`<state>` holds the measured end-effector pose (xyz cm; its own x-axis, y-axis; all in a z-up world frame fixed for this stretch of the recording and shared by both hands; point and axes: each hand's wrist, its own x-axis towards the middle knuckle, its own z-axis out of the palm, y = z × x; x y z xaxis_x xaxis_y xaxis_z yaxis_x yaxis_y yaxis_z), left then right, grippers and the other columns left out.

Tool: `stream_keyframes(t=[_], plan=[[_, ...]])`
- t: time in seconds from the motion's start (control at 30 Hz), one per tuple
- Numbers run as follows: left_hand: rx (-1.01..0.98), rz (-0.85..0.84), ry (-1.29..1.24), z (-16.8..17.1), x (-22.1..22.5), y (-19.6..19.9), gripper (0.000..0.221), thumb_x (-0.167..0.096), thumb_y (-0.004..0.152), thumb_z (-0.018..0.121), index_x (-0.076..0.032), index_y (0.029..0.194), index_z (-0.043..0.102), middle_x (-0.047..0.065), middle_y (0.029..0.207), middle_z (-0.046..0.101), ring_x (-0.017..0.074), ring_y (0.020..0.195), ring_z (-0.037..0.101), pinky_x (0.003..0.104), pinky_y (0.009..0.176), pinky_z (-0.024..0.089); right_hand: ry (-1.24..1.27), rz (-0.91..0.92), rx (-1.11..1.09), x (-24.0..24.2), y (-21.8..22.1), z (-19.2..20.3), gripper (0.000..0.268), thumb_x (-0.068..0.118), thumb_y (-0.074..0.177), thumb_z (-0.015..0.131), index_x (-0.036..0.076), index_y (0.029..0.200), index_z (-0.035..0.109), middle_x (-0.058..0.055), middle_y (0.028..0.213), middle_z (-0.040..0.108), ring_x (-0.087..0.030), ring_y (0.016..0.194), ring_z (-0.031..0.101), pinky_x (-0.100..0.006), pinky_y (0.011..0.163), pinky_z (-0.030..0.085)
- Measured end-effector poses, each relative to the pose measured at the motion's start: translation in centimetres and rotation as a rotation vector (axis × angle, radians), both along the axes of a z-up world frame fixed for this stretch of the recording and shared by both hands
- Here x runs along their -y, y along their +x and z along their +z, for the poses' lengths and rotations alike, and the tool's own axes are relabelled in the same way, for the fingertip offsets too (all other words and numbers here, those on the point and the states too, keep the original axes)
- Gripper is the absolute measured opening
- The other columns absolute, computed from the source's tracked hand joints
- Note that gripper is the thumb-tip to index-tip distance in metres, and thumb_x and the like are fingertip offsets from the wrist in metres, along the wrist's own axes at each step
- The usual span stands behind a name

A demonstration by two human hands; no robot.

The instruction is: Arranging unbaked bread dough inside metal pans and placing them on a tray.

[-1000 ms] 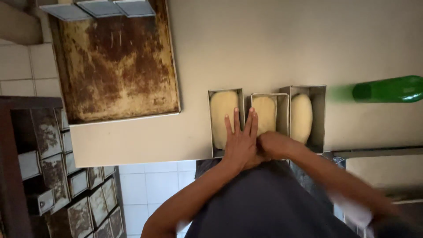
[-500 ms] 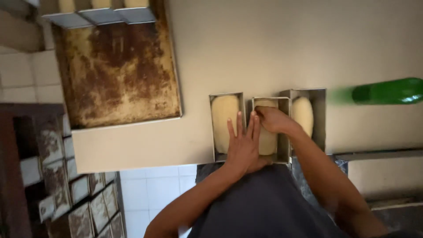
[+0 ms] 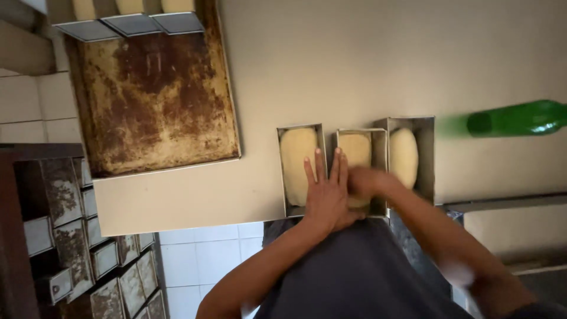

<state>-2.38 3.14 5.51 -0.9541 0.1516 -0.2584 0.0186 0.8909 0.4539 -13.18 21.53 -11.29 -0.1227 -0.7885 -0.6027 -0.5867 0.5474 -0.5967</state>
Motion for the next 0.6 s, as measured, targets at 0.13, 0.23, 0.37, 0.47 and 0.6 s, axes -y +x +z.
stream_keyframes(t=[0.13, 0.23, 0.37, 0.47, 0.6], plan=[[0.021, -0.047, -0.018, -0.4, -0.5, 0.1, 0.148, -0.074, 0.056, 0.082, 0.006, 0.160, 0.013, 0.021, 0.170, 0.014, 0.0549, 0.153, 0.002, 0.073, 0.117, -0.004, 0.148, 0.194, -0.138, 0.9, 1.9, 5.6, 0.027, 0.026, 0.080, 0.066, 0.003, 0.090, 0.077, -0.021, 0.099, 0.075, -0.041, 0.091, 0.070, -0.051, 0.083, 0.055], [0.035, -0.033, -0.010, 0.2, -0.2, 0.0, 0.147, -0.074, 0.056, 0.082, 0.006, 0.159, 0.013, 0.020, 0.170, 0.014, 0.0543, 0.154, 0.001, 0.073, 0.118, -0.004, 0.276, 0.154, -0.167, 1.6, -0.9, 5.3, 0.025, 0.022, 0.079, 0.066, 0.003, 0.090, 0.077, -0.020, 0.099, 0.075, -0.039, 0.093, 0.072, -0.050, 0.082, 0.057], [0.085, -0.061, -0.041, 0.6, -0.8, -0.4, 0.148, -0.073, 0.057, 0.082, 0.006, 0.159, 0.011, 0.022, 0.170, 0.011, 0.0528, 0.155, -0.001, 0.071, 0.119, -0.005, 0.245, 0.085, -0.239, 3.8, -4.3, 8.8, 0.023, 0.018, 0.082, 0.062, 0.002, 0.087, 0.078, -0.022, 0.097, 0.075, -0.040, 0.094, 0.072, -0.050, 0.082, 0.057], [0.079, -0.049, -0.047, -0.1, -0.9, -0.4, 0.148, -0.074, 0.059, 0.081, 0.009, 0.158, 0.010, 0.022, 0.170, 0.011, 0.0527, 0.154, -0.001, 0.074, 0.117, -0.006, 0.193, 0.071, -0.268, 3.0, -6.1, 2.5, 0.024, 0.019, 0.083, 0.060, 0.002, 0.085, 0.078, -0.022, 0.096, 0.075, -0.040, 0.093, 0.072, -0.051, 0.082, 0.057], [0.046, -0.074, -0.062, 0.5, -1.5, -0.4, 0.147, -0.073, 0.058, 0.082, 0.006, 0.160, 0.011, 0.022, 0.170, 0.011, 0.0525, 0.154, -0.001, 0.073, 0.117, -0.005, 0.226, 0.227, -0.270, 2.7, -4.3, 4.0, 0.024, 0.021, 0.084, 0.061, 0.004, 0.083, 0.079, -0.020, 0.097, 0.076, -0.039, 0.093, 0.072, -0.051, 0.083, 0.057]])
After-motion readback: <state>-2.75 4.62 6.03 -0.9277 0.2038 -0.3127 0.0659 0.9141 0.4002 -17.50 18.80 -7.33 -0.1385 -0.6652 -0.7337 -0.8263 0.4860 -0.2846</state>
